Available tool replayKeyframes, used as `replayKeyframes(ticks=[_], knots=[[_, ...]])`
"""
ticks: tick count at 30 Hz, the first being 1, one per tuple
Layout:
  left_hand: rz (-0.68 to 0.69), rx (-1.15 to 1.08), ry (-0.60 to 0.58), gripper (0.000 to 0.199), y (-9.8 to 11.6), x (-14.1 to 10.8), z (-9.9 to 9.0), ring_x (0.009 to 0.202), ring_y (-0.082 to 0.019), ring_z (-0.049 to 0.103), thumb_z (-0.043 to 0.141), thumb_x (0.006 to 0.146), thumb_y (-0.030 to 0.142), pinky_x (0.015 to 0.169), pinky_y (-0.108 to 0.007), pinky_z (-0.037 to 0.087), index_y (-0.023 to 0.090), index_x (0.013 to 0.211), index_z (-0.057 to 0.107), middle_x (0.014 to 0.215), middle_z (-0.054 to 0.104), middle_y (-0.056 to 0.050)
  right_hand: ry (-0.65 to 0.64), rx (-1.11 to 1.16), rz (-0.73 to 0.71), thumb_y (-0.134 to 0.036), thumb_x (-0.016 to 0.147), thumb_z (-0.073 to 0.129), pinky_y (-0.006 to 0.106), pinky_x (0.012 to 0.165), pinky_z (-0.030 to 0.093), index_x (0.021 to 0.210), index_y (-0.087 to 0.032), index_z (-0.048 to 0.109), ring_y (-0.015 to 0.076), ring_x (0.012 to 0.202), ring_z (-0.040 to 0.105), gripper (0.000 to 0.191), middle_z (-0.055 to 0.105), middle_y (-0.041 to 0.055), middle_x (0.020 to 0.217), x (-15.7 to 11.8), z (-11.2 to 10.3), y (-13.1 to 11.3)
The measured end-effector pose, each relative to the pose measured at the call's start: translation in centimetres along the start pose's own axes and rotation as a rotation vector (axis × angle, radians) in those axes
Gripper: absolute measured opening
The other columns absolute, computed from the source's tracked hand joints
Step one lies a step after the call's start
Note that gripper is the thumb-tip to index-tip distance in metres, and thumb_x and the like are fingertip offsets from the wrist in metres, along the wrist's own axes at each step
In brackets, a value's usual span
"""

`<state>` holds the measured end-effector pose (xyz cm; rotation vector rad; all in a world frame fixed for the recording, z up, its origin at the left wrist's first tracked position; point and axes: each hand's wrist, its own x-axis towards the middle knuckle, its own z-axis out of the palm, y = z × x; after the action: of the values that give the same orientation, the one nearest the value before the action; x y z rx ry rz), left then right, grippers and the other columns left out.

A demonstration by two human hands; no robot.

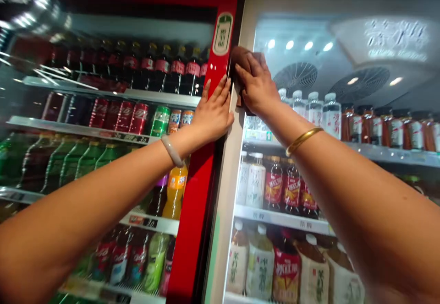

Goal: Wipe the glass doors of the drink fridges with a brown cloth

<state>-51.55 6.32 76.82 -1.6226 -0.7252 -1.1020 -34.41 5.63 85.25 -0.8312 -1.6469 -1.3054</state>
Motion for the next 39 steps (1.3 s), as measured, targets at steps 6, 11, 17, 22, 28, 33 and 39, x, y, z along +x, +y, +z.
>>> replayKeyframes(ticks=[6,11,17,22,28,33,39], knots=[[0.009,-0.046,-0.114,0.065,3.1,-8.3,-0.2,0.163,-0.019,-0.004,0.036,0.099,0.028,0.132,-0.044,-0.014,0.011,0.162,0.031,0.173,0.025,-0.009,-0.042,0.104,-0.039,-0.032,0.107,0.041,0.059,0.133,0.017,0.159,-0.031,0.04,0.0329,0.163,0.001,0.052,0.018,-0.0026,0.175,-14.0,0.4,-6.4],[-0.001,-0.033,-0.252,0.056,7.3,-17.6,-2.3,0.162,-0.024,-0.008,0.037,0.103,0.032,0.133,-0.05,-0.014,0.0,0.147,0.051,0.166,0.037,-0.021,-0.124,0.148,-0.03,-0.029,0.107,0.038,0.059,0.133,0.026,0.163,-0.049,0.001,0.0281,0.162,-0.001,0.071,0.014,-0.0112,0.174,-24.4,0.1,-12.0],[-0.089,-0.078,-0.257,0.056,7.8,-18.2,-1.7,0.162,-0.027,-0.005,0.044,0.1,0.029,0.133,-0.053,-0.01,0.005,0.151,0.046,0.173,0.015,-0.017,-0.073,0.12,-0.032,-0.028,0.107,0.036,0.056,0.133,0.026,0.166,-0.042,0.012,0.0277,0.162,0.0,0.065,0.019,-0.004,0.174,-19.7,0.8,-11.5],[-0.113,-0.106,-0.247,0.067,8.4,-18.4,-2.2,0.162,-0.025,-0.007,0.045,0.099,0.028,0.133,-0.05,-0.012,0.006,0.16,0.03,0.174,0.011,-0.015,-0.086,0.111,0.072,-0.033,0.107,0.038,0.063,0.131,0.023,0.165,-0.041,0.014,0.0307,0.161,-0.001,0.064,0.017,-0.0064,0.174,-18.8,0.4,-12.1],[-0.168,-0.136,-0.358,0.051,12.5,-28.4,-3.3,0.162,-0.029,-0.004,0.051,0.097,0.028,0.134,-0.059,0.002,0.01,0.144,0.057,0.172,0.019,-0.014,-0.145,0.236,0.085,-0.02,0.099,0.054,0.061,0.125,0.042,0.164,-0.047,0.002,0.0287,0.161,0.009,0.087,0.01,-0.0088,0.171,-35.9,-0.1,-19.4],[-0.259,-0.147,-0.336,0.059,14.5,-31.9,-3.0,0.161,-0.031,0.006,0.052,0.095,0.02,0.133,-0.063,0.011,0.011,0.153,0.048,0.169,0.024,-0.015,-0.154,0.258,0.11,-0.02,0.099,0.056,0.062,0.127,0.04,0.163,-0.048,0.002,0.0293,0.161,0.009,0.089,0.014,-0.0092,0.171,-34.7,-0.1,-19.4],[-0.293,-0.27,-0.248,0.07,16.0,-32.9,-4.4,0.159,-0.029,0.026,0.044,0.094,0.005,0.128,-0.057,0.035,0.012,0.162,0.03,0.164,0.04,-0.019,-0.102,0.261,0.173,-0.018,0.101,0.053,0.06,0.131,0.031,0.163,-0.048,0.011,0.0284,0.162,0.006,0.081,0.016,-0.011,0.173,-32.7,-0.1,-18.5]])
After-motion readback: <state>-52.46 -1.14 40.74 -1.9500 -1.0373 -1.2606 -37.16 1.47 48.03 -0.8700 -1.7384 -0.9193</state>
